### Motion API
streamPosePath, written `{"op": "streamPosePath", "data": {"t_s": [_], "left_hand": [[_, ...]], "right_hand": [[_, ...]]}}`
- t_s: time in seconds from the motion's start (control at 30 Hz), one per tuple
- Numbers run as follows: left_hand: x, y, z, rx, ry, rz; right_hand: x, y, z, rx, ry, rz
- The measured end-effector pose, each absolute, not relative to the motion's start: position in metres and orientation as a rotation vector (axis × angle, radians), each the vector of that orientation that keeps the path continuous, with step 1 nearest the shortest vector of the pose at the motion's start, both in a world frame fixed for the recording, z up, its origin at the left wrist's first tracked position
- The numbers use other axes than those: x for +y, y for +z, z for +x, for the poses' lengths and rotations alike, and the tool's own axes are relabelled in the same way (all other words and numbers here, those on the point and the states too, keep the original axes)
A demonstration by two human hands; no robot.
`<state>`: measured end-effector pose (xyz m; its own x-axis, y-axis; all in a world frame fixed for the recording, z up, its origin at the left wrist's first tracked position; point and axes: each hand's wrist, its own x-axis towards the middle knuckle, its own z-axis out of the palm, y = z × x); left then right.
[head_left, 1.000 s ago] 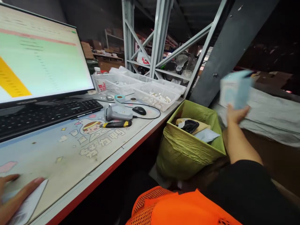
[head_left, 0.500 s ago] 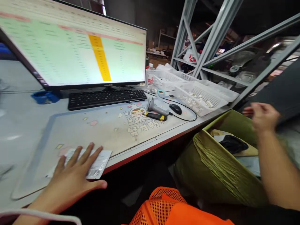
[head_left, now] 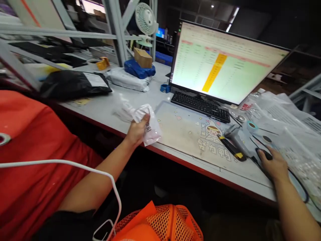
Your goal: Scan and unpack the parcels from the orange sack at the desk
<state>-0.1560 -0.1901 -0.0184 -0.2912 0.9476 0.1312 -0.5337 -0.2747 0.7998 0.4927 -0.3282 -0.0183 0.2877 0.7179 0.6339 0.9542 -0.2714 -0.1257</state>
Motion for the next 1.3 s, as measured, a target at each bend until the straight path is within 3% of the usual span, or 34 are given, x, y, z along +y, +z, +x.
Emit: {"op": "streamPosePath", "data": {"t_s": [0.17,0.3,0.37,0.43,0.5,0.57,0.97,1.3], "left_hand": [[-0.169,-0.026,-0.137,0.801,1.698,0.822],[-0.154,-0.016,-0.121,0.919,1.716,1.524],[-0.146,-0.010,-0.111,0.933,1.460,2.093],[-0.138,-0.009,-0.100,1.035,0.981,2.473],[-0.133,-0.012,-0.090,1.170,0.531,2.587],[-0.132,-0.019,-0.083,1.222,0.351,2.612],[-0.126,-0.027,-0.085,1.630,0.579,2.550],[-0.131,-0.029,-0.083,1.653,0.582,2.696]], "right_hand": [[-0.328,-0.032,0.502,-1.498,-0.611,-2.098],[-0.326,-0.033,0.516,-1.524,-0.541,-2.181],[-0.326,-0.033,0.519,-1.530,-0.504,-2.225],[-0.326,-0.033,0.517,-1.504,-0.502,-2.265],[-0.328,-0.034,0.512,-1.468,-0.536,-2.263],[-0.330,-0.034,0.505,-1.430,-0.581,-2.238],[-0.324,-0.045,0.493,-1.341,-0.725,-2.214],[-0.324,-0.039,0.481,-1.253,-0.707,-2.273]]}}
